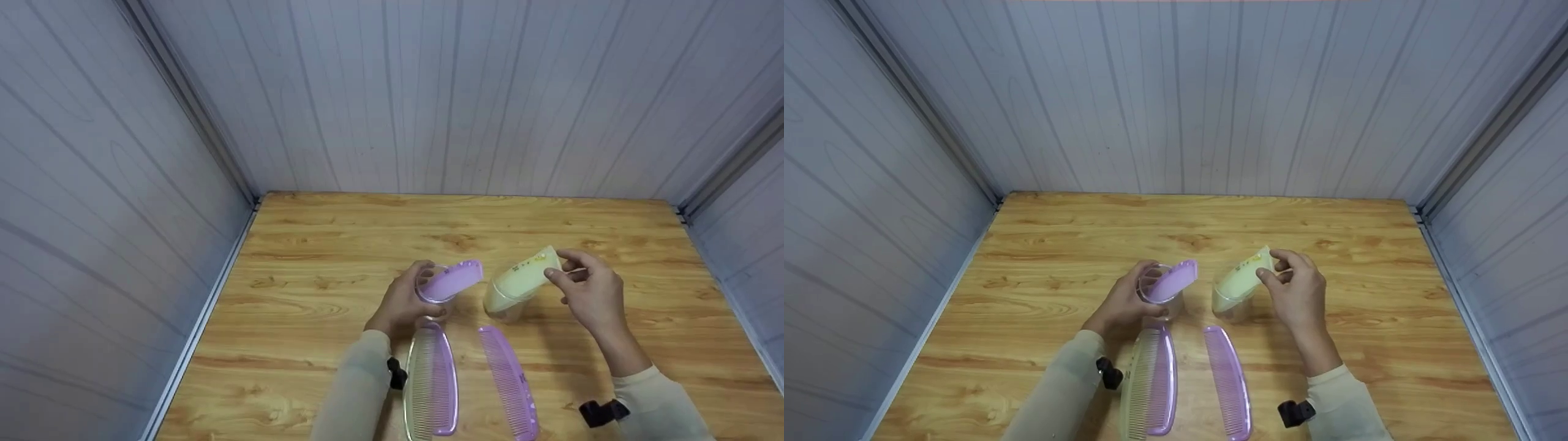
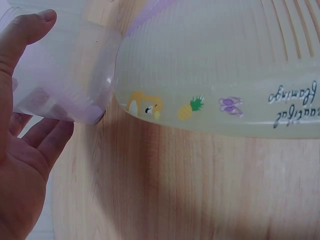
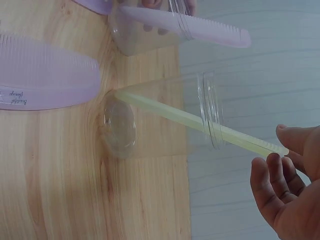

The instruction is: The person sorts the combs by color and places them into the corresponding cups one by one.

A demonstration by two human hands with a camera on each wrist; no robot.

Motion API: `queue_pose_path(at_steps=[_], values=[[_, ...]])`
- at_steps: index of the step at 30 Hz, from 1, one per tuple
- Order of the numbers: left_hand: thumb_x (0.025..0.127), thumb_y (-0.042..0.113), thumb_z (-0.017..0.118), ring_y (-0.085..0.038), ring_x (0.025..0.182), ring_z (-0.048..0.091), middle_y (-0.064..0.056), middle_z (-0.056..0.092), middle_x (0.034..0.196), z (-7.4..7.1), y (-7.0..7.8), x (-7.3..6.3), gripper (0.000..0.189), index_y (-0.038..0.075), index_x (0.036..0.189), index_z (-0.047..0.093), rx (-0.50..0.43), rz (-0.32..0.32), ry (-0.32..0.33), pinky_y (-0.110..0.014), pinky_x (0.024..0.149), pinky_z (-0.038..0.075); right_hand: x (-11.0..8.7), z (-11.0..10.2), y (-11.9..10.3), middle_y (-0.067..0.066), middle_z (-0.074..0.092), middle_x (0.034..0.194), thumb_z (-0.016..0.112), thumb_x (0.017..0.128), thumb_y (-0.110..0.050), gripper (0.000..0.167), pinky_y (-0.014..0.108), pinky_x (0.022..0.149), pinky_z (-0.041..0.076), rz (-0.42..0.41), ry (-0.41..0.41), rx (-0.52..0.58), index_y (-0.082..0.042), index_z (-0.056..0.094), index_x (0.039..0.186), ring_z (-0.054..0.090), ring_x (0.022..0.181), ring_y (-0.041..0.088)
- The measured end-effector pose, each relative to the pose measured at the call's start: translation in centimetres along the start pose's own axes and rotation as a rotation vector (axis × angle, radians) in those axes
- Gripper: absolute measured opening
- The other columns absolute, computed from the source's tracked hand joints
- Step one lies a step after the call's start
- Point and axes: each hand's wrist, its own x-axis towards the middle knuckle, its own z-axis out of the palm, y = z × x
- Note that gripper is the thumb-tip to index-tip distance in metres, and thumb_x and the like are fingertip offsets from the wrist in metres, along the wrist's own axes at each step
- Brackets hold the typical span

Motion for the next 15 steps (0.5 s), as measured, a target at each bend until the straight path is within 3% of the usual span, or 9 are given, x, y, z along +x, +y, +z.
queue_pose_path(at_steps=[4,9,15], values=[[0.064,0.021,0.096,-0.022,0.131,0.058,-0.001,0.061,0.142,0.0,0.0,0.0,0.093,0.03,0.144,0.05,0.0,-0.01,0.001,-0.041,0.11,0.048,-0.6,-0.1,0.0,0.008,0.061,0.097,0.08,0.09,-0.021,0.038,0.023,0.052,0.058,0.003,0.023,-0.017,-0.005,0.071,0.123,0.061,0.076,0.001],[0.065,0.021,0.096,-0.02,0.13,0.058,0.002,0.061,0.141,0.0,0.0,0.0,0.092,0.031,0.144,0.05,-0.006,-0.017,-0.002,-0.039,0.11,0.048,-1.6,0.0,-0.3,0.006,0.061,0.092,0.083,0.088,-0.024,0.032,0.015,0.06,0.05,0.007,0.058,-0.041,-0.006,0.072,0.113,0.059,0.077,0.006],[0.065,0.02,0.095,-0.021,0.129,0.059,0.001,0.062,0.14,0.0,0.1,0.1,0.091,0.031,0.144,0.05,0.013,-0.012,0.004,-0.039,0.108,0.049,-2.7,0.5,-0.7,0.006,0.057,0.085,0.084,0.086,-0.022,0.029,0.014,0.062,0.046,-0.017,0.045,-0.023,-0.004,0.071,0.104,0.056,0.072,0.01]])
